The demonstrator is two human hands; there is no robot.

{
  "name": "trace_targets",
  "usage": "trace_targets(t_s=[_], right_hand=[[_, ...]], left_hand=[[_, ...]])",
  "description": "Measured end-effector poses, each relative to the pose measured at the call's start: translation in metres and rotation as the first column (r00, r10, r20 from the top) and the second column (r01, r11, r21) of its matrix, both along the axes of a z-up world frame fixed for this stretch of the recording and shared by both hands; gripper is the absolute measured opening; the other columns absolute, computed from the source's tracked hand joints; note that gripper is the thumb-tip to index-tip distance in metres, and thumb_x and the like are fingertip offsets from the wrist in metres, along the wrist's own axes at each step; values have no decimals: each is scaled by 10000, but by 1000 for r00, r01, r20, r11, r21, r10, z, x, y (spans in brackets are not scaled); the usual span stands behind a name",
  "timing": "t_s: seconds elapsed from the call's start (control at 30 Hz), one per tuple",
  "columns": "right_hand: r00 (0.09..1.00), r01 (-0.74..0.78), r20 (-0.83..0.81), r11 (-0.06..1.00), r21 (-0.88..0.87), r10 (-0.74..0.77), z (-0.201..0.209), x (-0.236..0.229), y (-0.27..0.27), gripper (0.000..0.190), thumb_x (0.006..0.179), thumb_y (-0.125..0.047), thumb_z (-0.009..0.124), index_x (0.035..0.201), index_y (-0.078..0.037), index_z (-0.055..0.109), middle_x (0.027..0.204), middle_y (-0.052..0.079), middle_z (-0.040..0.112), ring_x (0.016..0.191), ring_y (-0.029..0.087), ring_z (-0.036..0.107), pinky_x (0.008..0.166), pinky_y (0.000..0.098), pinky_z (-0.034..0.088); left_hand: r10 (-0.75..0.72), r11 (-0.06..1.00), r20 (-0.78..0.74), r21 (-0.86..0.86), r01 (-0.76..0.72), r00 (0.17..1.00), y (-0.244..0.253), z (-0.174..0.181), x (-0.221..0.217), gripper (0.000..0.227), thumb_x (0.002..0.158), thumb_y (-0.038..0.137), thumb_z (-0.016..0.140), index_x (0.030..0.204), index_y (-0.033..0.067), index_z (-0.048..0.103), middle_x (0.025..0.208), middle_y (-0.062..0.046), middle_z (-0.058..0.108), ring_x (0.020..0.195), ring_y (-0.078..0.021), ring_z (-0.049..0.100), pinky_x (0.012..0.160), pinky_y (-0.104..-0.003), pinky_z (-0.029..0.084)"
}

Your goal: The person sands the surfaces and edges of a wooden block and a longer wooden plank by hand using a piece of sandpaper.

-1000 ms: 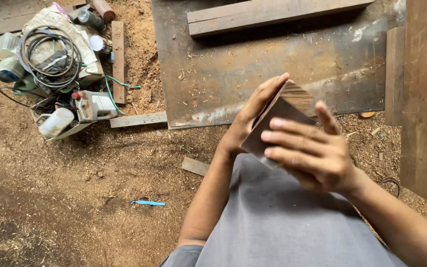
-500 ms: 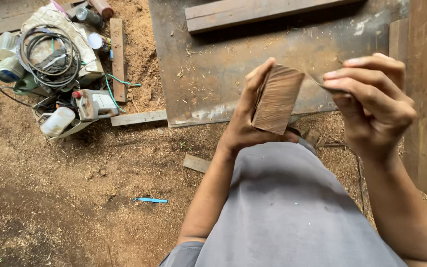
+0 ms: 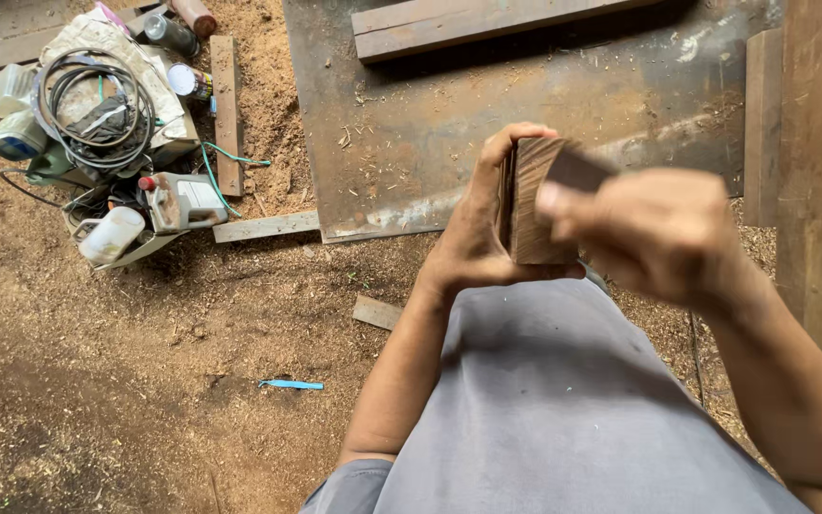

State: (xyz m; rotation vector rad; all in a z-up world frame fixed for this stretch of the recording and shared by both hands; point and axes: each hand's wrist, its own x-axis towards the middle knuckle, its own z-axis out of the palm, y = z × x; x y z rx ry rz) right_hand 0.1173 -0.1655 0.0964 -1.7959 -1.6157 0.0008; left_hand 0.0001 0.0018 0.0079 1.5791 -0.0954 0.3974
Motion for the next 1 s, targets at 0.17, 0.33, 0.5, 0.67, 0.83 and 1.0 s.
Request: trace_targets(t_s=[0.17, 0.33, 0.5, 0.67, 0.83, 1.0], right_hand=[[994, 38, -98, 999, -14, -39, -14, -7, -9, 252, 972, -186, 748, 1217, -128, 744, 586, -11, 614, 453, 102, 522, 452, 314, 428], [941, 162, -328, 962, 218, -85, -37, -2, 9, 189, 1145, -149, 625, 1328, -104, 624, 1051, 115, 741, 730, 118, 668, 612, 259, 536], [960, 106, -271, 986, 131, -68, -33, -14, -6, 158, 1026, -68, 632, 1167, -38, 697, 773, 28, 692, 647, 130, 667, 572, 312, 540], [903, 289, -371, 946, 148, -218, -50, 4, 5, 120, 1135, -51, 660, 1254, -51, 673, 878, 31, 717, 666, 109, 647, 587, 251, 510], [976, 8, -213, 980, 200, 35, -39, -22, -10, 213, 984, -94, 711, 1192, -60, 679, 716, 16, 622, 548, 140, 551, 522, 334, 447], [941, 274, -262, 938, 210, -216, -56, 6, 9, 213, 1079, -13, 633, 1289, -33, 665, 925, 59, 720, 587, 118, 592, 509, 266, 466]], left_hand=[[-7, 1000, 24, 2, 7, 1000, -1, -3, 5, 1249, 629, 295, 1042, 1589, 175, 251, 1471, -68, 426, 1393, -228, 502, 1220, -389, 477], [8, 1000, 24, 14, -8, 1000, -1, -6, 10, 1242, 644, 309, 1039, 1588, 167, 244, 1459, -68, 417, 1354, -223, 503, 1195, -375, 489], [16, 1000, 43, 11, -17, 999, -2, -11, 12, 1212, 651, 285, 1025, 1576, 158, 252, 1512, -64, 381, 1374, -219, 459, 1198, -372, 454], [-19, 1000, 78, 17, 18, 997, 0, -10, 18, 1265, 603, 299, 1037, 1592, 167, 259, 1511, -60, 377, 1423, -229, 444, 1240, -385, 440], [-34, 987, 60, -156, 43, 998, -1, -13, 14, 1226, 628, 253, 1035, 1592, 192, 281, 1506, -33, 405, 1368, -209, 483, 1204, -358, 458], [-69, 987, -7, -146, 67, 998, -6, -9, 8, 1238, 622, 241, 1054, 1585, 174, 279, 1501, -49, 412, 1388, -212, 470, 1218, -357, 439]])
